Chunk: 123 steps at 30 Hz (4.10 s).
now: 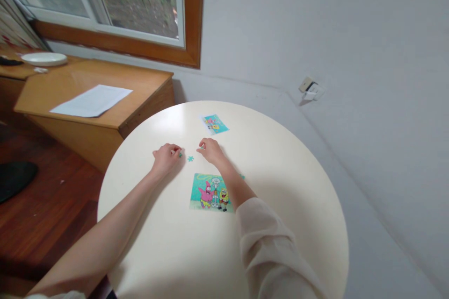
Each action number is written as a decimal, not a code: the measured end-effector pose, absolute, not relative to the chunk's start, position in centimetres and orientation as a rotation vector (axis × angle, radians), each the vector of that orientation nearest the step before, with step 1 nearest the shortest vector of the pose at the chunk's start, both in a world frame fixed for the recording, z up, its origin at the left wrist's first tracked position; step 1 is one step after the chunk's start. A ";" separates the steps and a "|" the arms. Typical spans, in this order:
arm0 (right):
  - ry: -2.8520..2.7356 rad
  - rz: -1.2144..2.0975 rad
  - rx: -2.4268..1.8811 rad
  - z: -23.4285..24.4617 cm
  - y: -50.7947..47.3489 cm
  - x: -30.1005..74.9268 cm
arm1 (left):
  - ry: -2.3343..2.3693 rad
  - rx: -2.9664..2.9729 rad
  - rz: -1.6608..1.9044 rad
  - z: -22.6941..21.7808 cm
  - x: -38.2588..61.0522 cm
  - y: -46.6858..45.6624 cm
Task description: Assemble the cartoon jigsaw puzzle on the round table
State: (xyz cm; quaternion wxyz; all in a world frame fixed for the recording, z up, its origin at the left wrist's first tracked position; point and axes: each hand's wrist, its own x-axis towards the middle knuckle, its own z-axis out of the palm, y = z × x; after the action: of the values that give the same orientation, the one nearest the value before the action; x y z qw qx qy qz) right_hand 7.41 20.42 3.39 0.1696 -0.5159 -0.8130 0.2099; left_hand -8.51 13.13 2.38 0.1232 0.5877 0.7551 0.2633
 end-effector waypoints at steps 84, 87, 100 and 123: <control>-1.842 1.095 -1.779 2.9 12.1 20.1 | 1.933 1.736 0.891 1.3 -7.4 13.1; -1.869 1.059 -1.843 3.7 11.8 19.6 | 1.929 1.736 0.896 1.3 -7.4 13.0; -2.294 0.750 -2.076 5.9 12.6 17.8 | 1.912 1.721 0.941 1.2 -7.4 13.1; -2.029 0.848 -1.594 5.8 11.4 14.5 | 1.180 1.343 1.110 2.7 -6.0 12.2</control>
State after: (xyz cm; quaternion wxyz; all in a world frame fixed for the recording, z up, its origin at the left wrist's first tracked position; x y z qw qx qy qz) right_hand 14.52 11.37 5.85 0.2113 -0.5735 -0.7303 0.3052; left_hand -6.02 12.19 2.66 0.4959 0.5542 0.4869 0.4581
